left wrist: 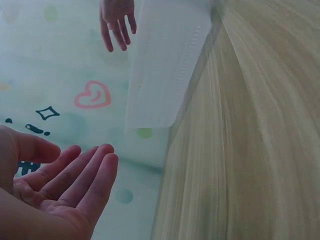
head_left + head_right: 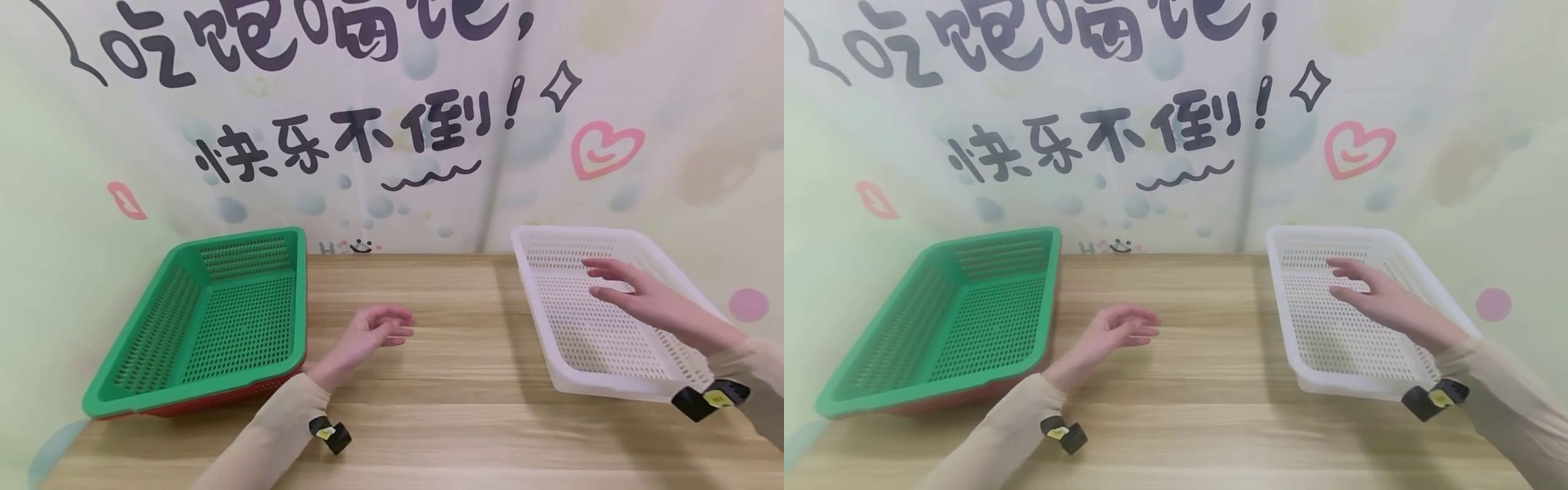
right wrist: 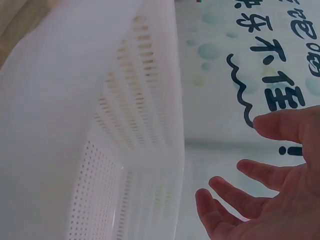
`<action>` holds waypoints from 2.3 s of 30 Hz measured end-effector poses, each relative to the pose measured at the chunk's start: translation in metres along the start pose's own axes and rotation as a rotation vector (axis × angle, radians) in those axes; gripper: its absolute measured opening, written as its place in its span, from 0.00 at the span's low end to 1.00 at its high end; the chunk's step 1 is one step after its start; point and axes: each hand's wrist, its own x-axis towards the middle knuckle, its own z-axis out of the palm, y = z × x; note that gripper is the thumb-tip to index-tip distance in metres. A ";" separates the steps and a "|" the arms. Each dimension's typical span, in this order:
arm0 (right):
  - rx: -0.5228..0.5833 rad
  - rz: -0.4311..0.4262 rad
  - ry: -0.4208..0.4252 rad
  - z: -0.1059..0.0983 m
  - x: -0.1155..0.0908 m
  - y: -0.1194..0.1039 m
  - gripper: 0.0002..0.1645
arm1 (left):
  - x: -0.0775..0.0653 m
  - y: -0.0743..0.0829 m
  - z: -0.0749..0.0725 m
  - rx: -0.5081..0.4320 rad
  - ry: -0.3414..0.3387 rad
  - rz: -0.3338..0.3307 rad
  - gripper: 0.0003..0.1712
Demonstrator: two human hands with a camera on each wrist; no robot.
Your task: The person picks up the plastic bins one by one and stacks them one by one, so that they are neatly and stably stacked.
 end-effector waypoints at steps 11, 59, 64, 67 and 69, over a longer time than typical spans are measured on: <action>-0.081 0.020 0.039 -0.008 -0.022 0.042 0.33 | 0.014 -0.013 0.006 -0.071 -0.017 -0.111 0.20; 0.016 0.118 0.296 -0.027 -0.063 0.145 0.34 | 0.107 -0.017 0.144 0.238 -0.052 -0.046 0.39; 0.018 0.135 0.290 -0.029 -0.063 0.144 0.35 | 0.120 -0.015 0.158 0.262 -0.092 -0.007 0.41; -0.001 0.143 0.292 -0.030 -0.064 0.143 0.35 | 0.126 -0.017 0.167 0.235 -0.108 0.000 0.42; -0.006 0.152 0.291 -0.031 -0.064 0.144 0.35 | 0.128 -0.018 0.170 0.226 -0.108 -0.001 0.42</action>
